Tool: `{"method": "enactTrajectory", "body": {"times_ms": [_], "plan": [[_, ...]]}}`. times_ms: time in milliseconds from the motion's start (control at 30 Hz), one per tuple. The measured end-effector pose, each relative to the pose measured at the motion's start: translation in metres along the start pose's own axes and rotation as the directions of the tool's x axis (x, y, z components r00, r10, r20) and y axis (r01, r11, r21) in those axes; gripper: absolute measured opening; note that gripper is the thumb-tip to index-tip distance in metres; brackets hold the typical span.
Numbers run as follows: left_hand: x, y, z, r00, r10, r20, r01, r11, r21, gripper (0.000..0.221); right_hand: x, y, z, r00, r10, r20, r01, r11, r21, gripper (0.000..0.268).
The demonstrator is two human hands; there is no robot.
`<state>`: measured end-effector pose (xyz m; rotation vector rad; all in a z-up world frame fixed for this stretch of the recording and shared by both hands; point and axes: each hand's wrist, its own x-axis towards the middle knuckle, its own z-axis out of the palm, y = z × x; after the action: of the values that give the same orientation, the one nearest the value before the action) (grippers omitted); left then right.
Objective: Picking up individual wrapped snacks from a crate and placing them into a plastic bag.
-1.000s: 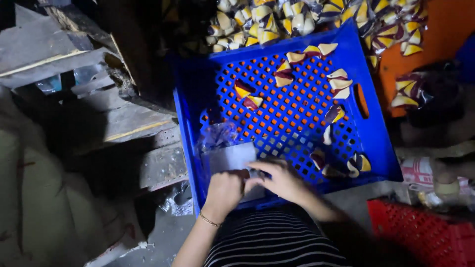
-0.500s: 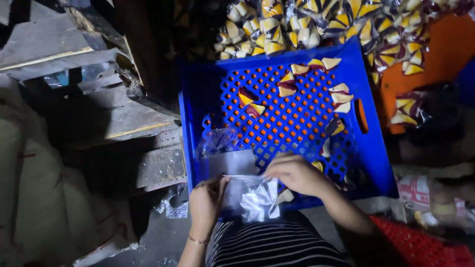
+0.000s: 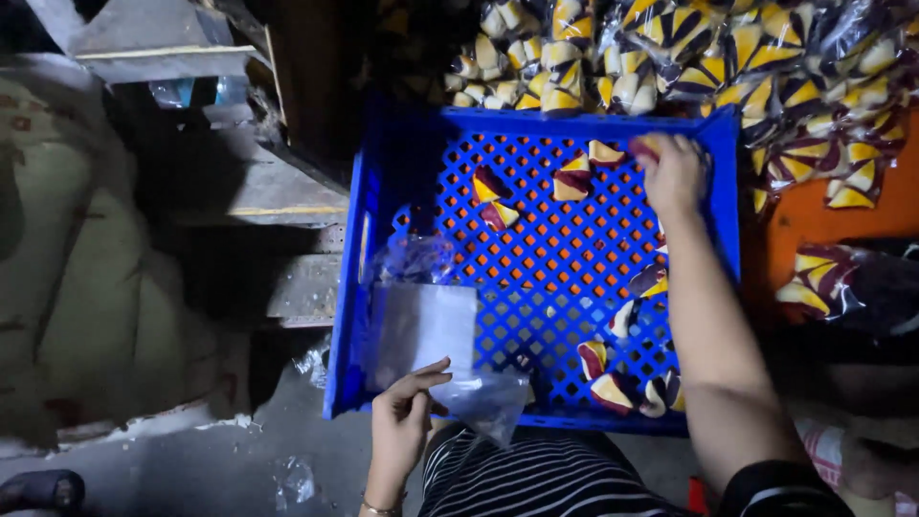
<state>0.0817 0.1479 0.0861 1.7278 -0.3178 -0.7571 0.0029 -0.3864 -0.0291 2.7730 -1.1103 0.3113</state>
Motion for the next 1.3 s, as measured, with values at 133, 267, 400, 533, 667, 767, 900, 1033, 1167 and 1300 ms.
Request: {"method": "enactTrajectory", "body": {"times_ms": [133,267,400,533,667,767,900,1033,1167,1300], "plan": [[0.007,0.002,0.019,0.998,0.009,0.067,0.000,0.992,-0.130,0.037,0.008,-0.029,0.008,0.907,-0.210,-0.364,0.395,0.723,0.567,0.037],[0.028,0.026,0.033,0.988,-0.114,0.102,0.101,0.987,0.126,0.036,-0.003,-0.050,-0.001,0.926,-0.134,-0.353,0.344,0.685,0.643,0.034],[0.095,-0.008,0.040,0.935,-0.156,0.319,0.004,0.902,0.431,0.051,-0.095,-0.139,-0.042,0.967,-0.106,-0.233,0.256,0.370,0.893,0.027],[0.082,0.051,0.080,0.834,0.116,0.539,-0.466,0.671,0.577,0.040,-0.163,-0.189,-0.065,0.754,-0.622,-0.210,0.487,0.316,0.814,0.023],[0.048,0.051,0.093,0.475,0.532,0.701,-0.880,0.317,0.354,0.045,-0.176,-0.197,-0.105,0.802,-0.594,-0.066,0.339,0.363,0.868,0.024],[0.088,0.034,0.025,0.818,0.572,0.066,-0.552,0.812,-0.193,0.039,-0.188,-0.207,-0.146,0.837,-0.545,0.044,0.210,0.394,0.895,0.025],[0.108,-0.014,-0.015,0.847,-0.354,0.396,0.220,0.912,0.345,0.070,-0.218,-0.252,-0.187,0.908,-0.414,0.073,0.005,0.185,0.983,0.019],[0.103,-0.015,-0.042,0.731,-0.043,0.681,0.302,0.916,-0.266,0.016,-0.225,-0.255,-0.182,0.803,-0.551,-0.227,0.417,0.246,0.875,0.038],[0.090,-0.006,-0.025,0.749,-0.101,0.655,0.402,0.855,-0.328,0.021,-0.251,-0.279,-0.164,0.867,-0.333,-0.371,0.482,0.369,0.795,0.032],[0.111,-0.013,-0.047,0.848,-0.155,0.507,0.365,0.864,-0.347,0.003,-0.235,-0.238,-0.221,0.893,-0.449,-0.041,0.233,0.383,0.894,0.049]]}}
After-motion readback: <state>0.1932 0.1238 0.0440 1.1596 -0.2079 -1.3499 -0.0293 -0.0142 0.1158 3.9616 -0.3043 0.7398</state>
